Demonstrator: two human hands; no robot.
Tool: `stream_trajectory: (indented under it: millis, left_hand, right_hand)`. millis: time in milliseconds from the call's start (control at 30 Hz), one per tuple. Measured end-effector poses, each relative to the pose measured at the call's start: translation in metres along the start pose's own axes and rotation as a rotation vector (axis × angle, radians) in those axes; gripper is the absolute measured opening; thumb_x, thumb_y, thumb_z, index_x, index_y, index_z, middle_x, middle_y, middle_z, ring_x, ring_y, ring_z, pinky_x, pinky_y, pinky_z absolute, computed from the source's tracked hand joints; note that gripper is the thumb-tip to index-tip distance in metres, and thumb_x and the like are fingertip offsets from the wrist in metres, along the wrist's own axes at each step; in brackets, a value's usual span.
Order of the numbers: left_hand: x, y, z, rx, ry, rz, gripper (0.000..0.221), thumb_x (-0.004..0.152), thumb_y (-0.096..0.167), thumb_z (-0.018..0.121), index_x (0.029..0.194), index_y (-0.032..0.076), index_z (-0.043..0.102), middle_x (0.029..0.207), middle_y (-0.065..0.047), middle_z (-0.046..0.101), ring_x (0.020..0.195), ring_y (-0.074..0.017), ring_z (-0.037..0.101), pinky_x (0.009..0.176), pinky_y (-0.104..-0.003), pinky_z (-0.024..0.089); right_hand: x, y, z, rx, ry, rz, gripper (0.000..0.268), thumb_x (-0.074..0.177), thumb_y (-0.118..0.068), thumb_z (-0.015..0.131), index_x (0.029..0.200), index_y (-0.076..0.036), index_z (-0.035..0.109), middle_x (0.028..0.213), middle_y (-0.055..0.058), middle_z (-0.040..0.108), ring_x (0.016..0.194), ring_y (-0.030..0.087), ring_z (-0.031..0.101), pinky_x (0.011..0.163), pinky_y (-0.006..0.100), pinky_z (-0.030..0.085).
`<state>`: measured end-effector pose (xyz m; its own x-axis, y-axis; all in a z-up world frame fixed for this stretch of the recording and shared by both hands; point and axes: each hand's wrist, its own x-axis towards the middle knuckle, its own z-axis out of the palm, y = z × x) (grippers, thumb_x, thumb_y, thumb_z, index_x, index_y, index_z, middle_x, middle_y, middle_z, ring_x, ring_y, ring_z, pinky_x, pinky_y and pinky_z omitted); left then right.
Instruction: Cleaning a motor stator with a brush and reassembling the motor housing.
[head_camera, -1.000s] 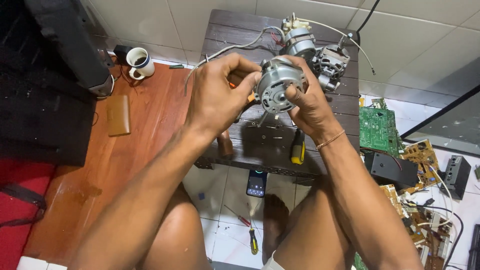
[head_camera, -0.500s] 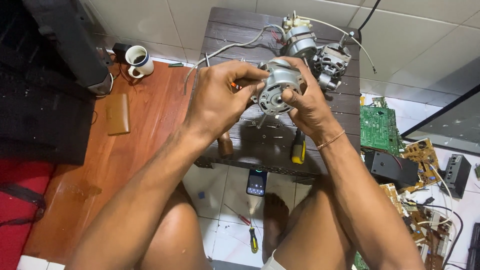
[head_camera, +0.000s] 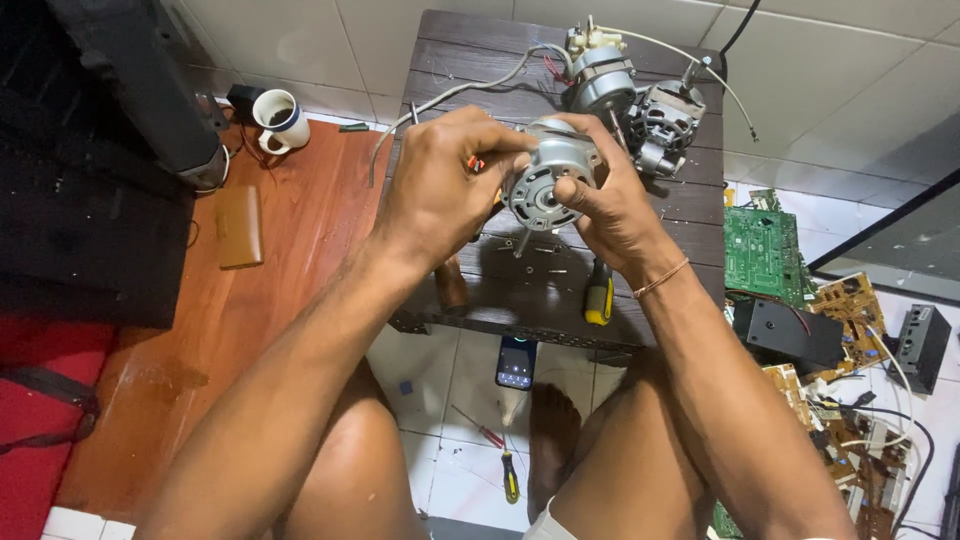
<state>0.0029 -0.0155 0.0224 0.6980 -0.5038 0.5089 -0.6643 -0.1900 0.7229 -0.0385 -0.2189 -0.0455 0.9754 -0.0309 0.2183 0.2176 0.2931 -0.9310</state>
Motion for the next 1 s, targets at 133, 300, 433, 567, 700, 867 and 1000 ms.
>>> stream_trajectory:
  millis: [133, 300, 433, 567, 700, 867, 1000]
  left_hand:
    - [0.000, -0.012, 0.006, -0.027, 0.023, -0.054, 0.026, 0.089, 0.006, 0.078, 0.114, 0.011, 0.074, 0.082, -0.007, 0.075, 0.076, -0.0162, 0.075, 0.065, -0.029, 0.059]
    - [0.000, -0.024, 0.007, 0.097, 0.067, -0.106, 0.035, 0.085, 0.014, 0.077, 0.117, 0.002, 0.072, 0.093, -0.007, 0.068, 0.074, -0.0155, 0.069, 0.063, -0.029, 0.058]
    - [0.000, -0.024, 0.007, -0.030, -0.007, -0.152, 0.030, 0.090, 0.017, 0.070, 0.117, 0.003, 0.072, 0.103, -0.009, 0.070, 0.084, -0.0181, 0.071, 0.072, -0.030, 0.062]
    - [0.001, -0.023, 0.007, -0.016, -0.006, -0.095, 0.023, 0.088, 0.011, 0.070, 0.110, 0.008, 0.078, 0.093, -0.006, 0.068, 0.077, -0.0152, 0.067, 0.070, -0.028, 0.060]
    - [0.001, -0.022, 0.004, -0.012, -0.024, -0.135, 0.024, 0.087, 0.012, 0.071, 0.110, 0.007, 0.077, 0.092, -0.007, 0.065, 0.076, -0.0174, 0.070, 0.064, -0.029, 0.061]
    - [0.000, -0.025, 0.004, 0.034, 0.002, -0.100, 0.022, 0.087, 0.014, 0.071, 0.107, 0.007, 0.078, 0.089, -0.007, 0.066, 0.071, -0.0151, 0.066, 0.060, -0.029, 0.057]
    - [0.000, -0.036, 0.009, -0.048, 0.017, -0.077, 0.020, 0.086, 0.012, 0.070, 0.104, 0.005, 0.077, 0.094, -0.009, 0.070, 0.073, -0.0161, 0.067, 0.064, -0.028, 0.060]
  right_hand:
    - [-0.002, -0.001, 0.000, 0.003, 0.003, 0.014, 0.083, 0.069, -0.039, 0.094, 0.138, -0.011, 0.056, 0.113, 0.011, 0.066, 0.108, 0.021, 0.066, 0.095, 0.037, 0.061]
    - [-0.002, -0.001, -0.003, 0.122, -0.084, 0.088, 0.085, 0.066, -0.028, 0.095, 0.136, -0.010, 0.052, 0.130, 0.011, 0.060, 0.120, 0.023, 0.061, 0.104, 0.033, 0.052]
    - [-0.002, -0.002, -0.002, 0.141, -0.082, 0.086, 0.083, 0.067, -0.028, 0.095, 0.135, -0.010, 0.053, 0.128, 0.010, 0.061, 0.117, 0.022, 0.063, 0.102, 0.032, 0.054]
    - [-0.003, -0.003, -0.003, 0.153, -0.106, 0.108, 0.081, 0.069, -0.028, 0.095, 0.135, -0.009, 0.053, 0.127, 0.010, 0.063, 0.116, 0.020, 0.064, 0.101, 0.031, 0.054]
    - [-0.004, -0.002, -0.002, 0.158, -0.095, 0.125, 0.081, 0.069, -0.029, 0.095, 0.135, -0.008, 0.053, 0.126, 0.010, 0.064, 0.114, 0.019, 0.064, 0.101, 0.031, 0.053]
    - [-0.003, -0.002, 0.001, 0.156, -0.101, 0.135, 0.080, 0.071, -0.032, 0.094, 0.134, -0.007, 0.053, 0.124, 0.010, 0.064, 0.112, 0.019, 0.065, 0.101, 0.031, 0.055]
    - [-0.003, -0.003, 0.002, 0.176, -0.094, 0.152, 0.076, 0.074, -0.031, 0.092, 0.134, -0.004, 0.053, 0.118, 0.009, 0.066, 0.106, 0.016, 0.067, 0.096, 0.027, 0.056]
